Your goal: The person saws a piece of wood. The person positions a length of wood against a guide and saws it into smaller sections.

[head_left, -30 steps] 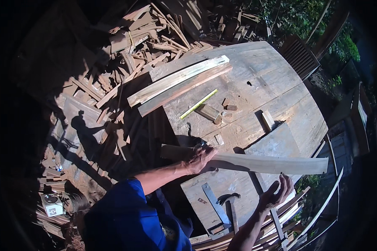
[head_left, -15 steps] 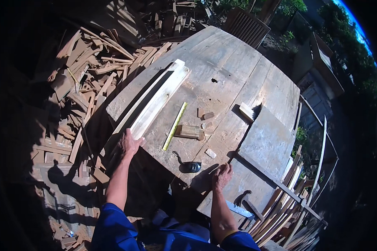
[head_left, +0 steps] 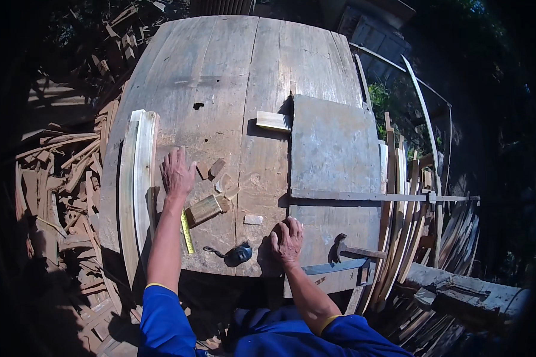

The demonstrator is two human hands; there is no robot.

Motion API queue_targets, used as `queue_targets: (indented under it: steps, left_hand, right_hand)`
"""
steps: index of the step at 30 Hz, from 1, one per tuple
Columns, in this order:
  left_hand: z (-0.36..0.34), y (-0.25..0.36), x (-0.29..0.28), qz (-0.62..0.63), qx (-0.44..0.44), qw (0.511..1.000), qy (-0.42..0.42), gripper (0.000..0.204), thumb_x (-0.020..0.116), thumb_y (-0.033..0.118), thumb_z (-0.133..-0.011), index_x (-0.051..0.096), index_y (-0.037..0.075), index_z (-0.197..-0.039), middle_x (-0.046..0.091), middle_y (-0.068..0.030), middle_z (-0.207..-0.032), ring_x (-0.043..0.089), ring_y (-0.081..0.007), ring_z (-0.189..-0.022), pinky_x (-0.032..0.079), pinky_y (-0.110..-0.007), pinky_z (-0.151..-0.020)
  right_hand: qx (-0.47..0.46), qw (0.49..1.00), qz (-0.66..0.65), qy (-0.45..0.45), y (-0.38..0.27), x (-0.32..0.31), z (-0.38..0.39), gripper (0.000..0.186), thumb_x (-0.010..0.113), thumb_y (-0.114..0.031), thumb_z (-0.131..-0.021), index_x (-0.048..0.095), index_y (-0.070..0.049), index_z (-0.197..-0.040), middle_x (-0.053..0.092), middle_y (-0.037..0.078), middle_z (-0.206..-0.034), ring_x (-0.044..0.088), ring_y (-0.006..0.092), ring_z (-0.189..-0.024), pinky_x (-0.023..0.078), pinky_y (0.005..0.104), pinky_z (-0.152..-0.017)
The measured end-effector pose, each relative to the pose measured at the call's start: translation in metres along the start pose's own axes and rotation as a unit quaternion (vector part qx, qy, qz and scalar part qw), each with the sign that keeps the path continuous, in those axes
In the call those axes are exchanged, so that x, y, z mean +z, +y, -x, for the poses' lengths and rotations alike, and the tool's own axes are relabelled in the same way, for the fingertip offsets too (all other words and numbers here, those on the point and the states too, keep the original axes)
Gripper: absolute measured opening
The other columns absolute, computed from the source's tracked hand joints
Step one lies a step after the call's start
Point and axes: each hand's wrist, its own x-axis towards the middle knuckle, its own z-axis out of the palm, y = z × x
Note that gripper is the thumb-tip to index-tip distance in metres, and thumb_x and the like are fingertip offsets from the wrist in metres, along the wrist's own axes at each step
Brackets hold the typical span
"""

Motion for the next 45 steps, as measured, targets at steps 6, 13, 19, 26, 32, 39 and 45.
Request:
queue_targets:
  steps: [6, 13, 19, 26, 32, 39, 45]
  left_hand:
    - [-0.148, 0.157, 0.094, -0.018, 0.285, 0.954, -0.089, 0.086, 0.081, 0.035, -0.081, 0.041, 0.009, -0.152, 0.045, -0.0078, -0.153, 0.04, -0.0287, -0.142, 0.035, -0.049, -0.113]
    - [-0.159, 0.186, 0.111, -0.054, 0.288, 0.934, -0.204, 0.074, 0.082, 0.026, -0.08, 0.049, 0.017, -0.145, 0.054, -0.0036, -0.144, 0.044, -0.0246, -0.139, 0.037, -0.054, -0.11]
    - [-0.089, 0.115, 0.033, -0.148, 0.322, 0.851, -0.387, 0.081, 0.083, 0.019, -0.075, 0.048, 0.021, -0.148, 0.052, -0.0048, -0.145, 0.042, -0.029, -0.14, 0.036, -0.054, -0.113]
    - [0.05, -0.011, -0.1, 0.087, 0.161, 0.981, 0.065, 0.067, 0.076, 0.014, -0.085, 0.05, 0.019, -0.147, 0.051, -0.01, -0.146, 0.049, -0.031, -0.135, 0.044, -0.049, -0.112]
    - [0.379, -0.063, -0.098, 0.241, -0.343, 0.81, 0.41, 0.028, 0.058, 0.01, -0.103, 0.057, -0.001, -0.128, 0.063, -0.0066, -0.108, 0.059, -0.0112, -0.085, 0.051, -0.026, -0.076]
    - [0.645, -0.052, 0.165, 0.462, -0.479, 0.588, 0.461, 0.039, 0.064, 0.006, -0.095, 0.057, 0.007, -0.133, 0.06, -0.0026, -0.099, 0.056, -0.0085, -0.08, 0.048, -0.022, -0.071]
    - [0.621, -0.158, 0.332, 0.263, -0.603, 0.725, 0.203, 0.048, 0.07, 0.021, -0.091, 0.056, 0.006, -0.134, 0.065, -0.0187, -0.104, 0.061, -0.0319, -0.104, 0.049, -0.043, -0.09]
  right_hand:
    - [0.022, 1.0, -0.003, 0.008, -0.001, -0.004, -0.005, 0.045, 0.071, -0.032, -0.082, 0.063, -0.011, -0.121, 0.048, 0.014, -0.142, 0.041, 0.0358, -0.137, 0.029, 0.0553, -0.118]
    - [0.027, 0.999, -0.022, -0.023, 0.002, -0.008, -0.007, 0.045, 0.071, -0.031, -0.084, 0.063, -0.01, -0.123, 0.047, 0.014, -0.144, 0.04, 0.0348, -0.138, 0.029, 0.0535, -0.119]
    - [0.014, 1.0, -0.001, -0.027, 0.001, -0.007, -0.01, 0.046, 0.07, -0.03, -0.082, 0.062, -0.01, -0.123, 0.046, 0.016, -0.145, 0.039, 0.0369, -0.139, 0.026, 0.055, -0.12]
    - [-0.028, 1.0, 0.012, 0.0, 0.004, 0.0, -0.006, 0.043, 0.069, -0.024, -0.085, 0.062, -0.008, -0.124, 0.045, 0.019, -0.146, 0.036, 0.0412, -0.14, 0.026, 0.0548, -0.119]
    - [-0.088, 0.995, 0.042, -0.003, 0.015, 0.009, -0.005, 0.041, 0.062, -0.03, -0.093, 0.058, -0.006, -0.127, 0.045, 0.023, -0.145, 0.038, 0.0392, -0.14, 0.03, 0.053, -0.113]
    - [-0.06, 0.99, 0.119, -0.055, 0.037, 0.012, -0.011, 0.045, 0.049, -0.043, -0.102, 0.058, -0.008, -0.128, 0.048, 0.02, -0.142, 0.039, 0.0371, -0.137, 0.032, 0.0546, -0.108]
    - [-0.096, 0.983, 0.154, -0.021, 0.061, 0.016, -0.024, 0.038, 0.05, -0.033, -0.103, 0.056, 0.002, -0.118, 0.054, 0.023, -0.118, 0.053, 0.0384, -0.113, 0.042, 0.0509, -0.098]
